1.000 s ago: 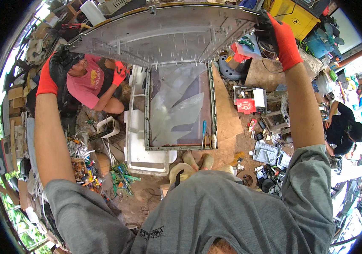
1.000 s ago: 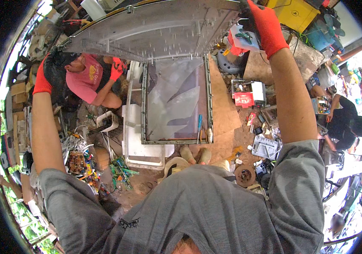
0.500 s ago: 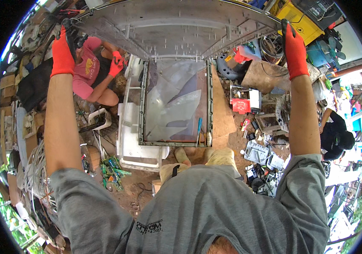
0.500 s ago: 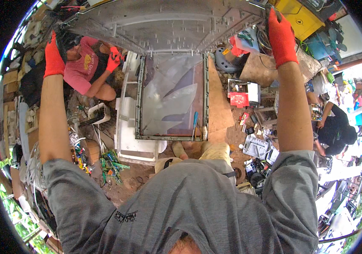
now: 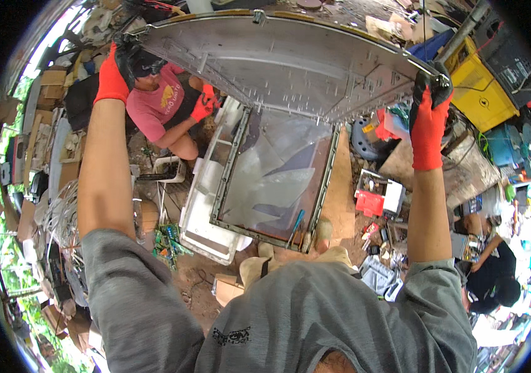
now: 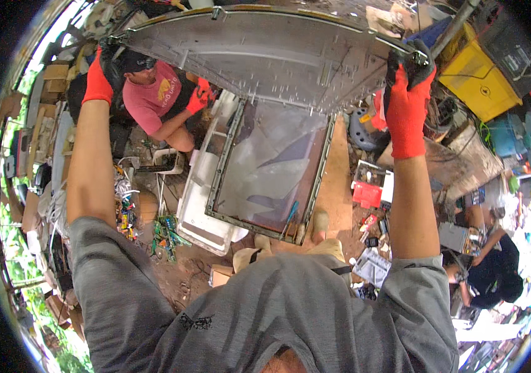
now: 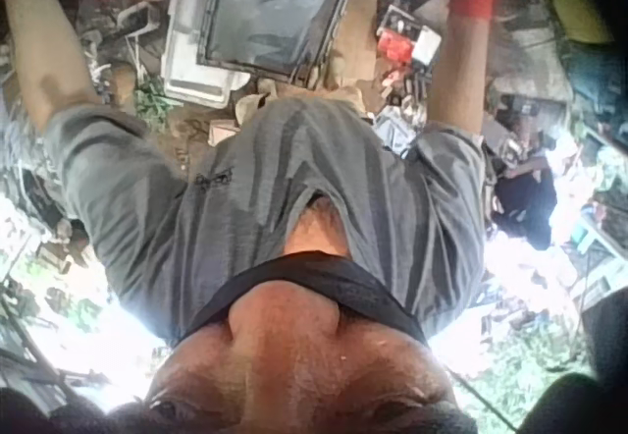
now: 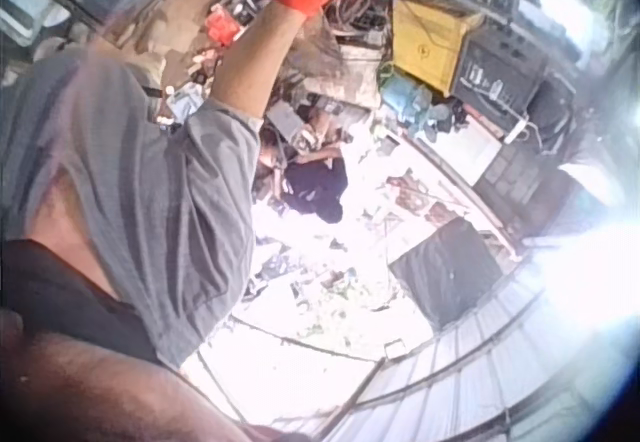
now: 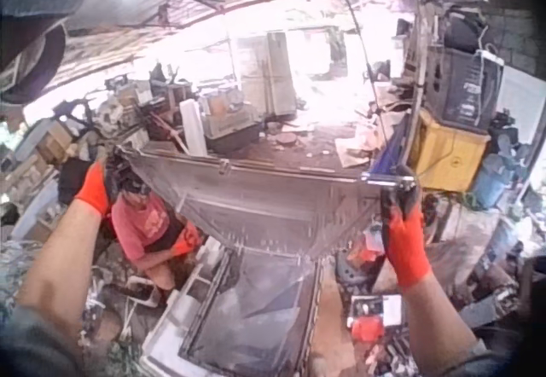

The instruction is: The person removes a small orange component from a TV screen, then uses a screwdriver to remove screws from the screen's frame. They lift the screen to separate it from the frame and place it aside.

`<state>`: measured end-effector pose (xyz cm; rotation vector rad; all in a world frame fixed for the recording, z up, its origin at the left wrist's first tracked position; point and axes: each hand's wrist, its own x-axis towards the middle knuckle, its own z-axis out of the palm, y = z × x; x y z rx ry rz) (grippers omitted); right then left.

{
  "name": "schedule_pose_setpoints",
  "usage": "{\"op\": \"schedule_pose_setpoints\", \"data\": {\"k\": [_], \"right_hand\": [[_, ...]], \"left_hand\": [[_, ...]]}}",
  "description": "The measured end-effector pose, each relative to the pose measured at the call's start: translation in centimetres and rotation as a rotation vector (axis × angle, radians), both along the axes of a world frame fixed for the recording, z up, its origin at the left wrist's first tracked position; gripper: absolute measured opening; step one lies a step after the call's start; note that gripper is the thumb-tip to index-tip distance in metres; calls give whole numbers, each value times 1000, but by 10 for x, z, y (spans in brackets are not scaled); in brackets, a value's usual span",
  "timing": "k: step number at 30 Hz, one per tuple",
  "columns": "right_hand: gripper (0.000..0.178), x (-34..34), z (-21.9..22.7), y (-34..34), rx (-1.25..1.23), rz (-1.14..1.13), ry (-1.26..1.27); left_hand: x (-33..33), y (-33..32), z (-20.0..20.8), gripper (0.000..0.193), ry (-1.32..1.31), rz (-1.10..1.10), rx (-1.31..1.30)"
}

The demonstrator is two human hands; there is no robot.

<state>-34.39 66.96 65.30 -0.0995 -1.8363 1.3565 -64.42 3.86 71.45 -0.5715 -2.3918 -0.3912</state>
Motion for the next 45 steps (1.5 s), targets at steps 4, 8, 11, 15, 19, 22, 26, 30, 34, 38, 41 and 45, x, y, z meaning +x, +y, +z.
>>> {"op": "schedule_pose_setpoints", "data": {"k": [4,8,11,15,19,22,26,30,34,38,41,45], "right_hand": [[40,-31,-3,17,94,-43,128],[40,-38,6,40,214,-214,56],[37,-41,11,34,99,-160,73],[39,-41,13,26,7,-29,98],[41,-36,24,39,-157,206,202],[45,-29,11,33,-142,270,151],[52,-12,-7,42,-164,252,106],[57,-1,-19,46,-221,360,121],[55,10,-12,32,-106,408,151],[43,5,1,12,-154,334,193],[40,-9,24,-17,-205,375,186],[37,-11,59,-65,-88,426,205]], "left_hand": [[8,-13,4,56,-137,391,157],[35,122,-32,43,-268,12,1156],[90,155,-29,46,-36,-127,1277],[120,153,-45,40,48,102,548],[131,231,-7,43,-216,168,585],[119,195,-16,41,-156,272,547],[132,209,-13,41,-173,322,499],[147,209,-15,43,-248,378,474],[156,203,-27,39,-114,459,374],[148,208,-31,42,215,439,273],[123,169,-31,28,53,345,498],[91,111,-31,36,-7,466,433]]}}
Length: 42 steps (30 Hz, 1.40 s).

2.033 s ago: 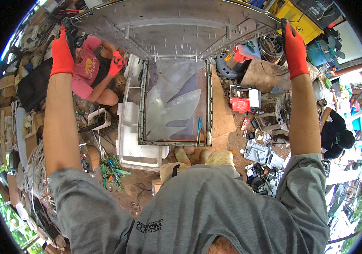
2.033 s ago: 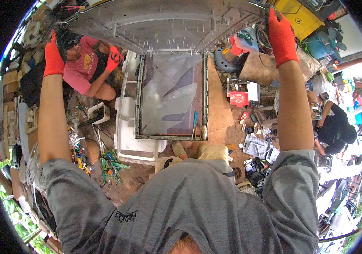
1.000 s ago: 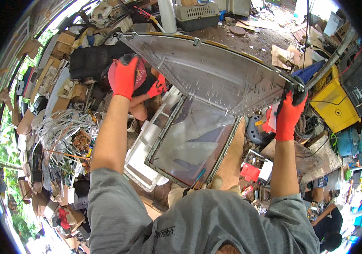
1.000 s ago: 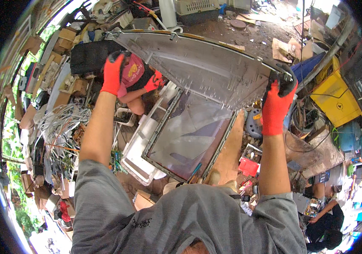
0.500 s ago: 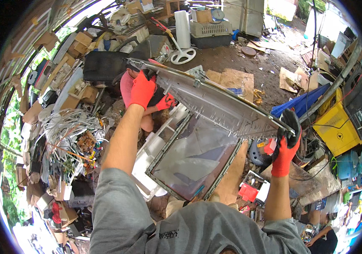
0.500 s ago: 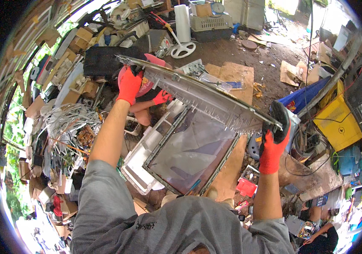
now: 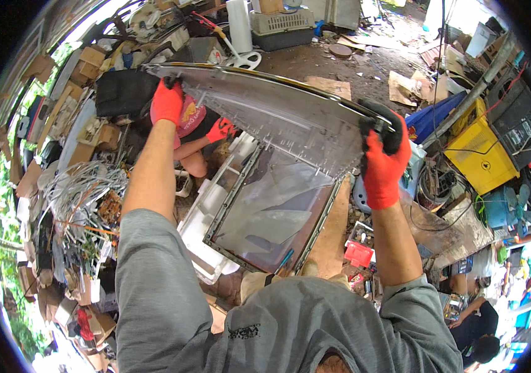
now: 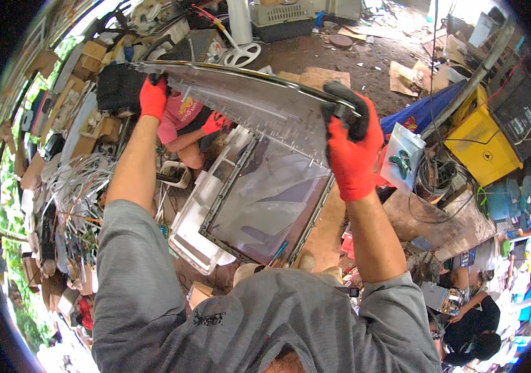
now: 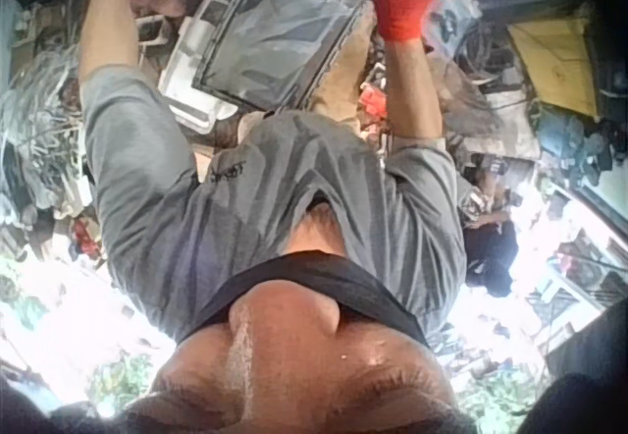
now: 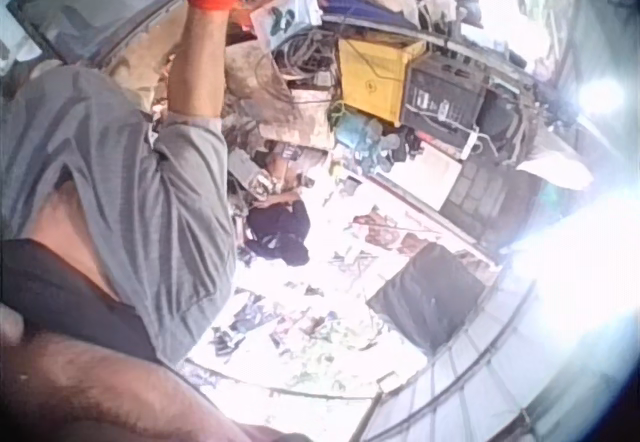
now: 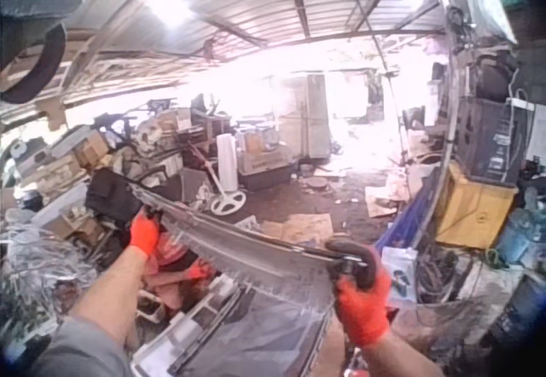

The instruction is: The person removes a small orange component from a TV screen, then uses a screwdriver to remove screws from the screen's frame. They lift the screen to separate it from the frame and place it aside.

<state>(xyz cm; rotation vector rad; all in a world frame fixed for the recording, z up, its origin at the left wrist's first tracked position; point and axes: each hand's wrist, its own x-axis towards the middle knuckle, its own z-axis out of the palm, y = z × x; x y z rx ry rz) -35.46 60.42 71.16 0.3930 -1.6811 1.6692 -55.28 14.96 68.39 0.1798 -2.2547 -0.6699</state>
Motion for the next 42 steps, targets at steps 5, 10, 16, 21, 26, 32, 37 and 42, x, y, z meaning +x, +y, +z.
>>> {"op": "schedule_pose_setpoints", "data": {"k": [5,10,16,21,26,32,37,42], "right_hand": [[32,7,6,-44,36,20,-22],[32,40,-2,-84,114,-63,78],[33,59,-8,-112,90,-118,46],[39,57,10,-160,170,-151,14],[38,66,14,-172,194,-218,-44],[41,75,-1,-173,140,-230,-76],[44,82,-1,-193,132,-164,-147],[55,77,-1,-181,263,1,-126]], "left_hand": [[-12,-29,-6,38,30,-207,139],[-41,-61,-1,37,33,-250,92],[-70,-35,8,35,-98,-421,236],[-87,-88,54,40,-212,-132,-66],[-49,-48,63,41,-145,-135,-38],[108,57,8,38,188,-750,371],[149,83,3,38,49,-761,485],[168,102,3,39,11,-769,566]]}}
